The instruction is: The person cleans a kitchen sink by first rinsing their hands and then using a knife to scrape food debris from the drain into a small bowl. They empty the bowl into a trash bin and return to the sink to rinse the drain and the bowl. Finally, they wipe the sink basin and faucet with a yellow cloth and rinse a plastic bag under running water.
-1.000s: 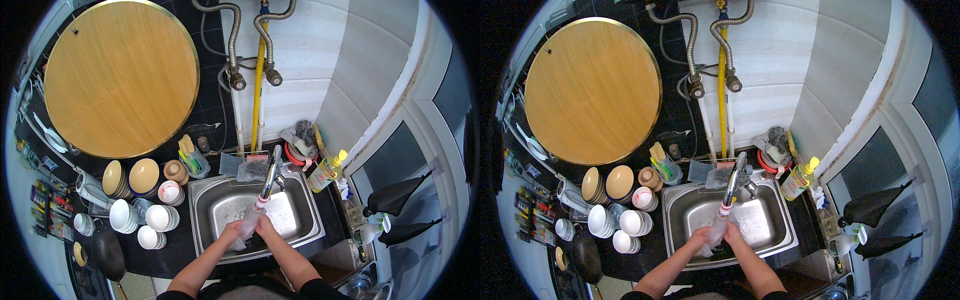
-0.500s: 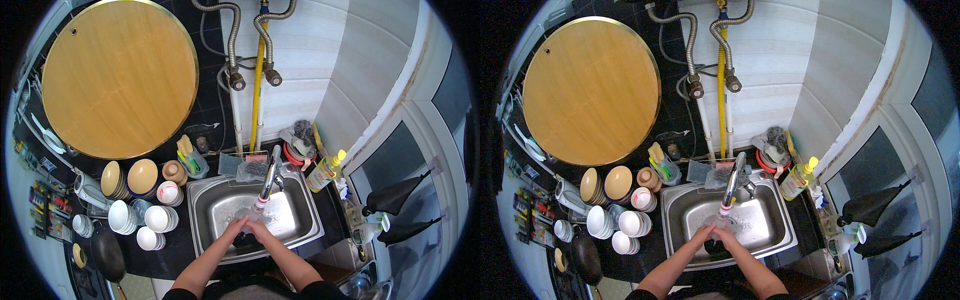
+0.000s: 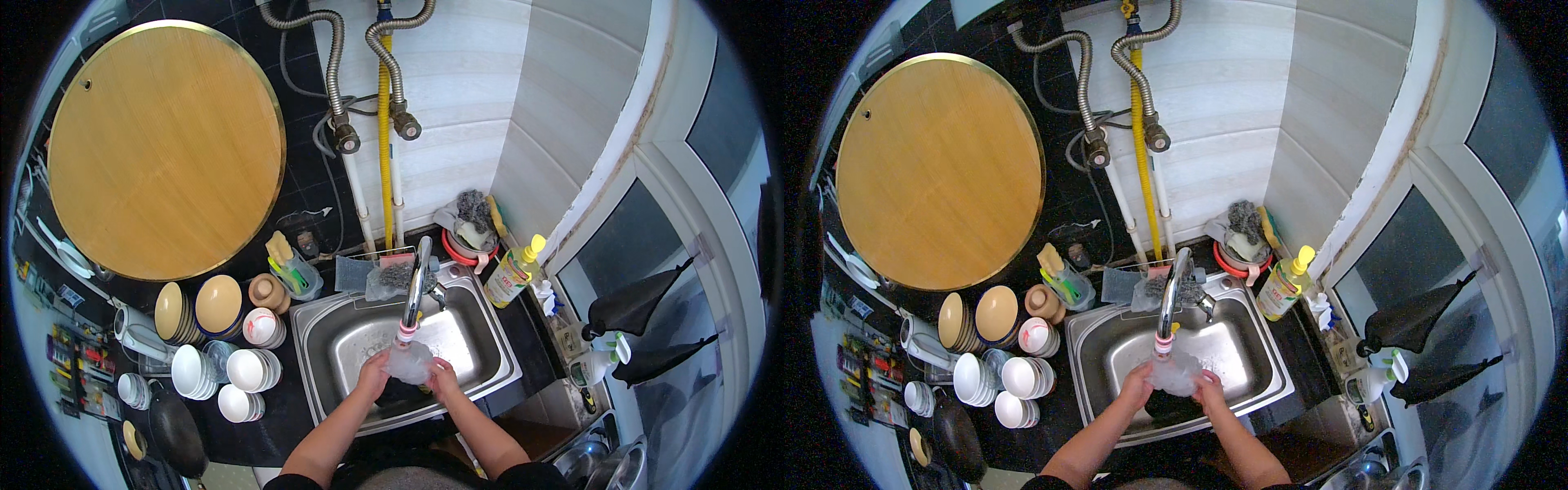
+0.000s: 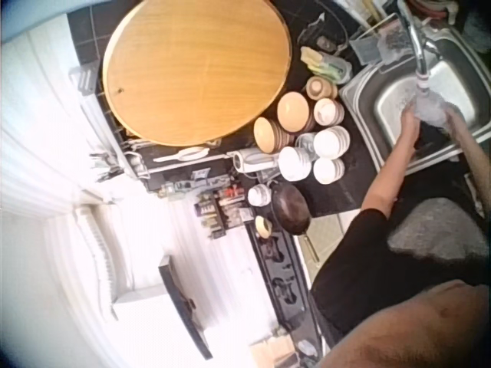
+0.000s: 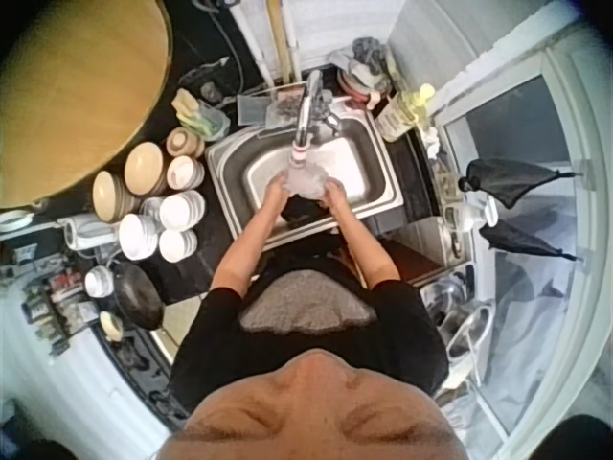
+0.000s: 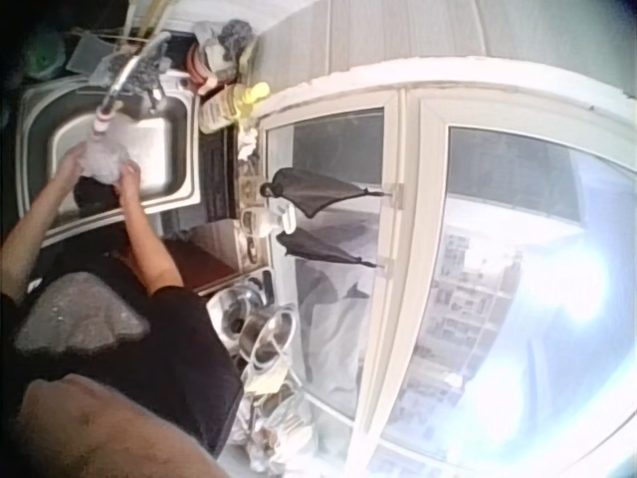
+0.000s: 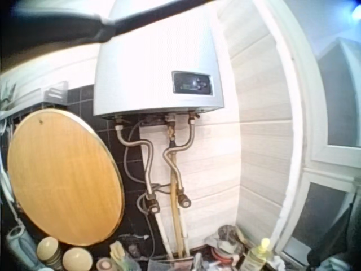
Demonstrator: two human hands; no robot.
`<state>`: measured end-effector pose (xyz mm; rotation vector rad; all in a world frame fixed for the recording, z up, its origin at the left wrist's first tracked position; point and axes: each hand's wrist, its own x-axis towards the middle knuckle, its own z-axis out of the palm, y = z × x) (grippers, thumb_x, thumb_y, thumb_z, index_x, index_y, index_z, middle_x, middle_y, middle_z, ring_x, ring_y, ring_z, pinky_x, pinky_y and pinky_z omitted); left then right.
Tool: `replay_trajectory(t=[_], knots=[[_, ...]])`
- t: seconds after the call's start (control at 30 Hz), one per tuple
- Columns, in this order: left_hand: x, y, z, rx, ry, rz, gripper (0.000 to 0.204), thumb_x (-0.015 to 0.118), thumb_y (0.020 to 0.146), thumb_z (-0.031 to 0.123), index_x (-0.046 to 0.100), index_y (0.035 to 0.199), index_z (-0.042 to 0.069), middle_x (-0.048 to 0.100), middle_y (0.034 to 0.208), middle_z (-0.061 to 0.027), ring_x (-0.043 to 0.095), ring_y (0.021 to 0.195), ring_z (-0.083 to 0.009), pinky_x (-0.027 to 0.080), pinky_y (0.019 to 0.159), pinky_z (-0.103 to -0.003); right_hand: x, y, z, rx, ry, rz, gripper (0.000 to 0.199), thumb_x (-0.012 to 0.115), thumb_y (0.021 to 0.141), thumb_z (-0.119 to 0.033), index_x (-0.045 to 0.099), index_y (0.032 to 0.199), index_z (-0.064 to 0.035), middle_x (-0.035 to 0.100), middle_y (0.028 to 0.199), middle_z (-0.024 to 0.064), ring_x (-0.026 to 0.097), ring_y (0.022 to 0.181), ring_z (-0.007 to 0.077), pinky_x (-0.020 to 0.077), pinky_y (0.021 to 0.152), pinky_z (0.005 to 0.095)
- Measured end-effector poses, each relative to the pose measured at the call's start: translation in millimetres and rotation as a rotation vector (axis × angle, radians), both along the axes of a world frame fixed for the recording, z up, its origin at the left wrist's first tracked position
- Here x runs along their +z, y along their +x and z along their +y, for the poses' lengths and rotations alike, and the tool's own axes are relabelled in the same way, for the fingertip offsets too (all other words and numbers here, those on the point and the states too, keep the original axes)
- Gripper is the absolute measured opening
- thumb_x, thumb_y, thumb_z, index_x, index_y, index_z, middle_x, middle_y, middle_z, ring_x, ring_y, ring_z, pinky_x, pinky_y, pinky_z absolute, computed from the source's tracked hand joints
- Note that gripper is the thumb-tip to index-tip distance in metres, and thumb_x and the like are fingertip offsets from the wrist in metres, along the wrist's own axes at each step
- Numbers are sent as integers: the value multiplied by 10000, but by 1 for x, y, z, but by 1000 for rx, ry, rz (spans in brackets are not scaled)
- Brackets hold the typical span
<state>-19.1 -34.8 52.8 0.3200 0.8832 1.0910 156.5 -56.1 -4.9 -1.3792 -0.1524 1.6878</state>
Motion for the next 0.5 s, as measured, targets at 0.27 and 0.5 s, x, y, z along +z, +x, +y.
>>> replay_trajectory(t=[0.27,0.5], knots=[[31,-9,1,-74,-47,83,370,443,760,74,523,1100,-48,568,1079,-148,523,1033,-253,389,913,-347,10,-23,29,246,205,485,446,569,779,-65,451,1208,-42,592,979,75,578,783,174,482,716,323],[8,-55,12,131,-30,359,316,411,795,72,551,1055,-41,616,979,-165,565,956,-255,404,887,-332,26,-24,38,116,120,-155,144,569,796,-9,615,932,-3,620,811,57,585,709,149,501,607,282]])
